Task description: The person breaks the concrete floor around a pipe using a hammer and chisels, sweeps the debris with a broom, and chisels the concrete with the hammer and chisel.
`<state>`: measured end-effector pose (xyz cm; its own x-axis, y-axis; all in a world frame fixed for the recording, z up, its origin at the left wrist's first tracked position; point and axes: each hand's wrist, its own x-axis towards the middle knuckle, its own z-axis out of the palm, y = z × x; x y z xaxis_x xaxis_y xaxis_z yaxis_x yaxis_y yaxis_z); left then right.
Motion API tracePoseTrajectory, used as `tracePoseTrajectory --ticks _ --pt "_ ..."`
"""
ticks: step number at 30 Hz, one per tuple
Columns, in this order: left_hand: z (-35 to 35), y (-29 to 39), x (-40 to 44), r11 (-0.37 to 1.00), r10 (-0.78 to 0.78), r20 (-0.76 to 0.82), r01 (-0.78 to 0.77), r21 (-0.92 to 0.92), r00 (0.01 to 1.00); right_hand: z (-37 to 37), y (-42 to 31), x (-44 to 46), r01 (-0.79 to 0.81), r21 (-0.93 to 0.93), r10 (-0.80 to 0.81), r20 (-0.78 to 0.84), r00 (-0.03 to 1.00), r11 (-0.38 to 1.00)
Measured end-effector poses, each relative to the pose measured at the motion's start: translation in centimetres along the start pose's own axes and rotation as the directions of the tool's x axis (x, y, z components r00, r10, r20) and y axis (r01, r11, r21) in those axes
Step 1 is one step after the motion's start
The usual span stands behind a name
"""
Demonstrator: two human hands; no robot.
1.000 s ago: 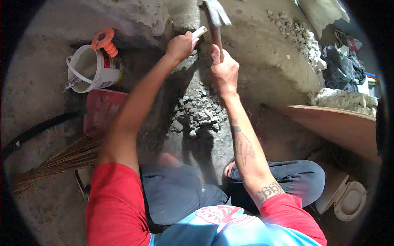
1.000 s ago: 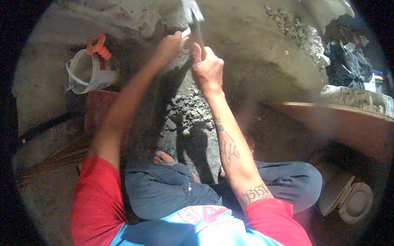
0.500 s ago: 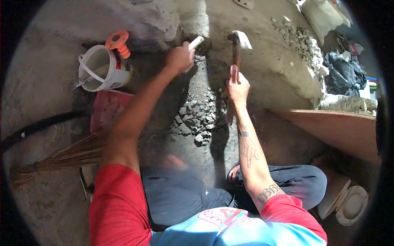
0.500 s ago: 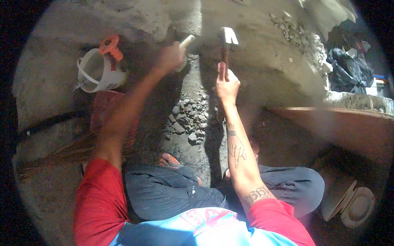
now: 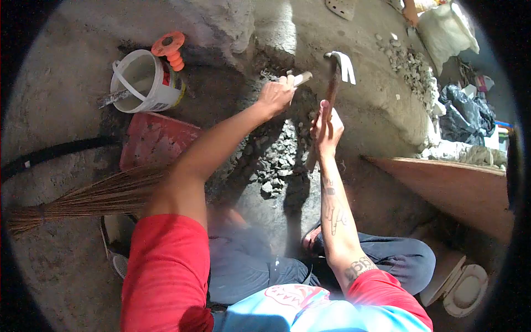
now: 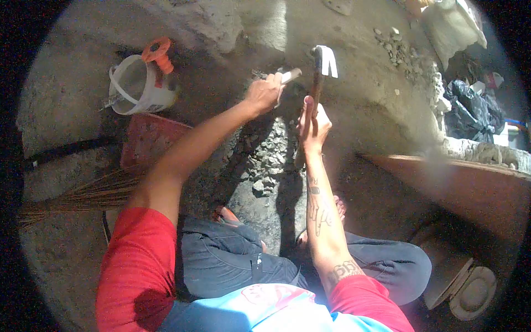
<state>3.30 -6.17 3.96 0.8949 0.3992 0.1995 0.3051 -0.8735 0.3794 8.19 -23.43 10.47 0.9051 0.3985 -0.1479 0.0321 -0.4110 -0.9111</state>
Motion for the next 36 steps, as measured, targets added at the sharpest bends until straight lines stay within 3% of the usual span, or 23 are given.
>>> tracePoseTrajectory --ticks 3,4,5,9,19,21,22,23,24,25,26,27,28,29,31,34,36 --pt "-0.3 -0.5 0.1 0.999 -0.047 -0.028 0.047 -0.017 0.999 0.9 0.7 -0.3 0.101 0.142 -0.098 -0.024 0.995 0.985" --pt "-0.4 -0.7 0.2 0.997 -0.071 -0.035 0.070 -0.023 0.997 1.0 0.4 -0.8 -0.007 0.260 0.000 0.025 1.000 0.965" --pt "-0.5 -0.8 0.4 0.997 -0.071 -0.034 0.070 -0.025 0.997 1.2 0.7 -0.9 -0.032 0.257 0.026 0.028 0.999 0.966" --pt "-0.9 -1.4 1.5 0.998 -0.037 -0.048 0.034 -0.058 0.998 1.9 1.7 -1.5 -0.062 0.218 0.059 0.022 0.998 0.974" --pt "-0.6 -1.0 1.7 0.988 -0.121 -0.007 0.120 -0.100 0.993 2.7 1.5 -1.2 0.258 -0.090 -0.265 -0.081 0.961 0.962" --pt "-0.6 -1.2 1.8 0.984 -0.142 -0.005 0.140 -0.111 0.990 3.2 1.7 -1.0 0.183 -0.148 -0.191 -0.041 0.981 0.972" --pt "-0.3 -1.3 1.8 0.981 -0.145 -0.024 0.141 -0.134 0.989 4.3 3.0 0.0 0.428 -0.249 -0.454 -0.057 0.889 0.869" --pt "0.1 -1.4 1.7 0.977 -0.151 -0.040 0.142 -0.158 0.988 5.0 4.3 0.8 0.628 -0.349 -0.681 -0.042 0.731 0.695" --pt "0.5 -1.5 1.6 0.976 -0.152 -0.040 0.143 -0.162 0.988 4.6 1.0 0.6 0.042 -0.290 -0.033 0.035 0.999 0.956" --pt "0.8 -1.7 1.5 0.972 -0.169 -0.016 0.164 -0.168 0.986 4.5 0.9 0.7 0.028 -0.304 -0.018 0.035 0.999 0.952" --pt "1.0 -2.0 1.5 0.968 -0.184 0.009 0.182 -0.172 0.983 4.5 2.1 0.7 0.277 -0.353 -0.299 -0.008 0.954 0.894" --pt "0.8 -1.9 1.6 0.968 -0.184 0.007 0.183 -0.172 0.983 4.4 3.3 0.6 0.502 -0.407 -0.561 -0.029 0.828 0.763" --pt "0.4 -1.7 1.4 0.974 -0.176 0.016 0.176 -0.142 0.984 3.9 2.1 -0.2 0.434 -0.200 -0.454 -0.068 0.888 0.879" --pt "-0.1 -1.5 1.2 0.979 -0.168 0.030 0.170 -0.114 0.985 3.4 1.0 -1.3 0.183 0.043 -0.182 -0.027 0.983 0.982" --pt "-0.1 -1.5 1.4 0.982 -0.146 0.006 0.145 -0.117 0.989 3.8 -0.2 -1.7 0.068 0.250 -0.061 -0.034 0.998 0.966" --pt "0.1 -1.1 2.3 0.987 -0.129 -0.003 0.128 -0.093 0.992 3.4 -0.6 -0.8 0.078 0.240 -0.076 -0.018 0.997 0.968" --pt "0.3 -1.3 2.0 0.988 -0.144 0.019 0.145 -0.060 0.989 3.2 -1.0 -0.9 -0.060 0.332 0.061 0.009 0.998 0.941"
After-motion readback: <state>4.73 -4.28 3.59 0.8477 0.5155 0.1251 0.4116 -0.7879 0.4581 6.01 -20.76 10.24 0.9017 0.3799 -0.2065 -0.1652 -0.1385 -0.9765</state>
